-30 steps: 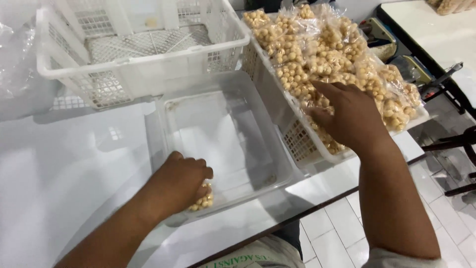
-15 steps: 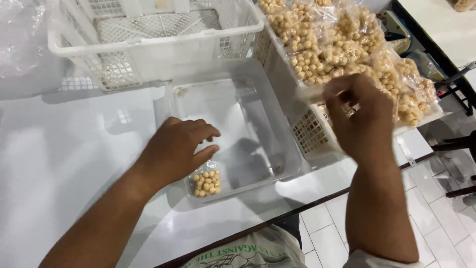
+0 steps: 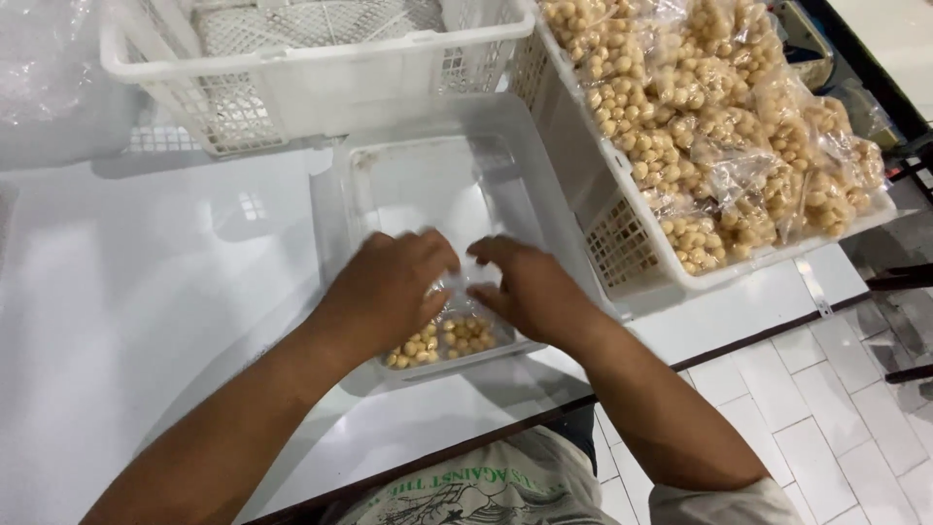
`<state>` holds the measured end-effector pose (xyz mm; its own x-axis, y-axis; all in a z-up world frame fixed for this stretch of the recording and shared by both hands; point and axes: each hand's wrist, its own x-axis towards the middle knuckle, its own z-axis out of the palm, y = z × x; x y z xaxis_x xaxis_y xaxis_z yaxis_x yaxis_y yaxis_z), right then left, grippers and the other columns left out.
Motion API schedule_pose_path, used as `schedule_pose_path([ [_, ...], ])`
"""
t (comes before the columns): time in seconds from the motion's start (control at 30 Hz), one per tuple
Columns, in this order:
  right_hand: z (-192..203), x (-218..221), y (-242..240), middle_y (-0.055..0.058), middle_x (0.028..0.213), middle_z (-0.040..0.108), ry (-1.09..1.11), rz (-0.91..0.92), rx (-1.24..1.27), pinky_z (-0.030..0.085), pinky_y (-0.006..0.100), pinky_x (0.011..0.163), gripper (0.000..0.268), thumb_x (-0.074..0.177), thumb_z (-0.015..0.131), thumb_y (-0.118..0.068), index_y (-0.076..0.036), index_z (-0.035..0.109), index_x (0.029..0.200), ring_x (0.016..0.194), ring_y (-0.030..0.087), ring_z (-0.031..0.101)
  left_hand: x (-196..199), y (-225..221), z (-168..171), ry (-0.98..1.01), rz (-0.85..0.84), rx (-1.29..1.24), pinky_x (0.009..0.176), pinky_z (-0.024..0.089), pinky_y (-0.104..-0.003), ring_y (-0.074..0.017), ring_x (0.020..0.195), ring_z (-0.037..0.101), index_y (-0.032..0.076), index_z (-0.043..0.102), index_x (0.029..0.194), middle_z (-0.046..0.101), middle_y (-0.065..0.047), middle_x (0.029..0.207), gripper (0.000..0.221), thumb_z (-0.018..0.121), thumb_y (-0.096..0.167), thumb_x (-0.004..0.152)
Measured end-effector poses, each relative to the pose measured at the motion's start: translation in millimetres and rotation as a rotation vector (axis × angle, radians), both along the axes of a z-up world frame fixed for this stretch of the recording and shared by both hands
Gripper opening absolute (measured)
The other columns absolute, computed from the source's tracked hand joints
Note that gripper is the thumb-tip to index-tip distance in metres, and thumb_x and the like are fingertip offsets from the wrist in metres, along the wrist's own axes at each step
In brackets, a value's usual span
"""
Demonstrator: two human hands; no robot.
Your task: The person is sorting and packing whole spices from a large tray into individual plastic bags and containers.
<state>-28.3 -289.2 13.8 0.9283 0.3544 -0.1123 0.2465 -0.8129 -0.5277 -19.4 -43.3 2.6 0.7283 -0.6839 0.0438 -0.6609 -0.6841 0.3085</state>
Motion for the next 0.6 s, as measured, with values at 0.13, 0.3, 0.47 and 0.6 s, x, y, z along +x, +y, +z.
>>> schedule_pose_path([
  [0.13, 73, -24, -28, 0.021, 0.132, 0.086, -0.081, -0.067, 0.137, 0.067, 0.063, 0.087, 0.046, 0.104, 0.081, -0.011, -0.013, 0.075, 0.15, 0.094, 0.048, 0.088, -14, -14, 30, 0.203, -0.205, 0.098, 0.122, 0.049, -0.059, -0.0372, 0.132, 0.079, 0.013, 0.08, 0.139, 0.081, -0.011, 0.143, 0.029, 0.067, 0.024, 0.116],
  [0.3, 103, -27, -131, 0.02, 0.123, 0.086, -0.558, -0.077, -0.03, 0.074, 0.039, 0.086, 0.017, 0.112, 0.083, 0.004, 0.002, 0.08, 0.129, 0.103, 0.03, 0.085, -4, -9, -23, 0.221, -0.3, 0.08, 0.1, 0.048, -0.041, -0.023, 0.076, 0.066, 0.02, 0.077, 0.08, 0.077, 0.005, 0.083, 0.047, 0.062, 0.045, 0.116],
  [0.47, 111, -18, -176, 0.005, 0.136, 0.087, -0.2, -0.316, -0.497, 0.065, 0.051, 0.087, 0.057, 0.104, 0.087, -0.031, -0.021, 0.078, 0.158, 0.106, 0.029, 0.085, 3, -5, -31, 0.149, -0.284, 0.036, 0.108, 0.049, -0.046, -0.0245, 0.101, 0.076, 0.023, 0.086, 0.112, 0.086, 0.007, 0.119, 0.024, 0.072, 0.042, 0.112],
  [0.6, 102, -17, -188, 0.002, 0.135, 0.086, -0.276, -0.212, -0.575, 0.053, 0.058, 0.108, 0.06, 0.099, 0.09, -0.038, -0.02, 0.081, 0.156, 0.097, 0.03, 0.087, 9, 1, -27, 0.103, -0.239, -0.007, 0.107, 0.054, -0.052, -0.0319, 0.111, 0.078, 0.023, 0.083, 0.139, 0.086, 0.001, 0.134, 0.035, 0.077, 0.042, 0.111],
])
